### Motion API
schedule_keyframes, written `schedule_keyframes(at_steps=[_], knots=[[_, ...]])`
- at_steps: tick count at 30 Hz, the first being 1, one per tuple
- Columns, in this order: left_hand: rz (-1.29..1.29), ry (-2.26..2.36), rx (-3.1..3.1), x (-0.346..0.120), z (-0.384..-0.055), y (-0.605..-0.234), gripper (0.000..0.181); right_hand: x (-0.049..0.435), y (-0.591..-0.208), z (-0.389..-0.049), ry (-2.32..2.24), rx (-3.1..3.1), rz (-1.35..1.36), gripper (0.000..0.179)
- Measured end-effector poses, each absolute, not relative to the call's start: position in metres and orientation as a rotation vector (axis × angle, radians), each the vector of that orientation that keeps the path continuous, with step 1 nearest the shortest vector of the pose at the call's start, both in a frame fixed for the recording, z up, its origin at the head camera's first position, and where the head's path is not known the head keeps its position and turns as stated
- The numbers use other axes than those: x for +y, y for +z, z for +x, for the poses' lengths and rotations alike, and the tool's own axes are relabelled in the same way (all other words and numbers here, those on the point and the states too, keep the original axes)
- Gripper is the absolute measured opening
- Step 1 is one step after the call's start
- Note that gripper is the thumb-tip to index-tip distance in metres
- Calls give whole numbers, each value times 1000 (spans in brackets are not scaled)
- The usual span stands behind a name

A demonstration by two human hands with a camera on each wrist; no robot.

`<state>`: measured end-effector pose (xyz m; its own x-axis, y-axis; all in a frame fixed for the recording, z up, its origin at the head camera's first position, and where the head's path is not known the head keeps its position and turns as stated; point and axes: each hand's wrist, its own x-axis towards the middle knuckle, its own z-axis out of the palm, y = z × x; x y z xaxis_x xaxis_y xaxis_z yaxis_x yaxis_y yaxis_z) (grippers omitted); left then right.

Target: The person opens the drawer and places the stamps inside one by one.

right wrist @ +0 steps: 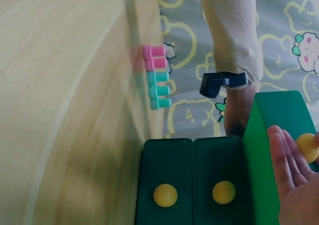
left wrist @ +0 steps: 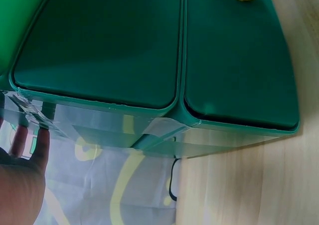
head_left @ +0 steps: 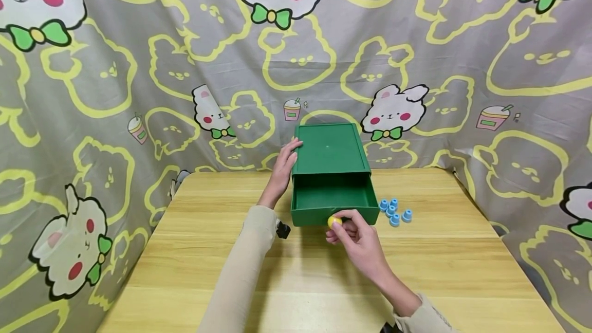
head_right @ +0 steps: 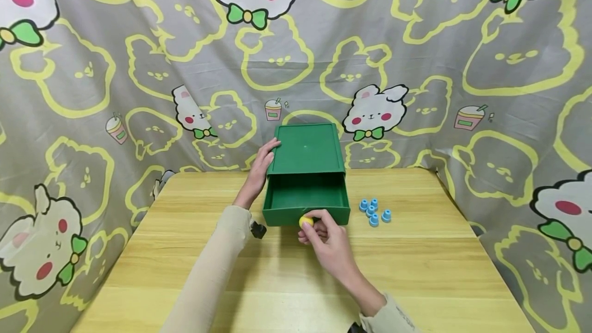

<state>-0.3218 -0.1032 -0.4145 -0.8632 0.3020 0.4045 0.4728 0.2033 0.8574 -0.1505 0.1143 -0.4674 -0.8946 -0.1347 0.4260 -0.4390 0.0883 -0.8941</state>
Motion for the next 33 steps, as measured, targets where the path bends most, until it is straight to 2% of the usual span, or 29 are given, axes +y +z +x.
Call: schedule_keyframes(at_steps=[33], knots=[[-760,-1737,-2309,-104,-322,-416,46,114,-464,-128,1974,-2132,553,15]])
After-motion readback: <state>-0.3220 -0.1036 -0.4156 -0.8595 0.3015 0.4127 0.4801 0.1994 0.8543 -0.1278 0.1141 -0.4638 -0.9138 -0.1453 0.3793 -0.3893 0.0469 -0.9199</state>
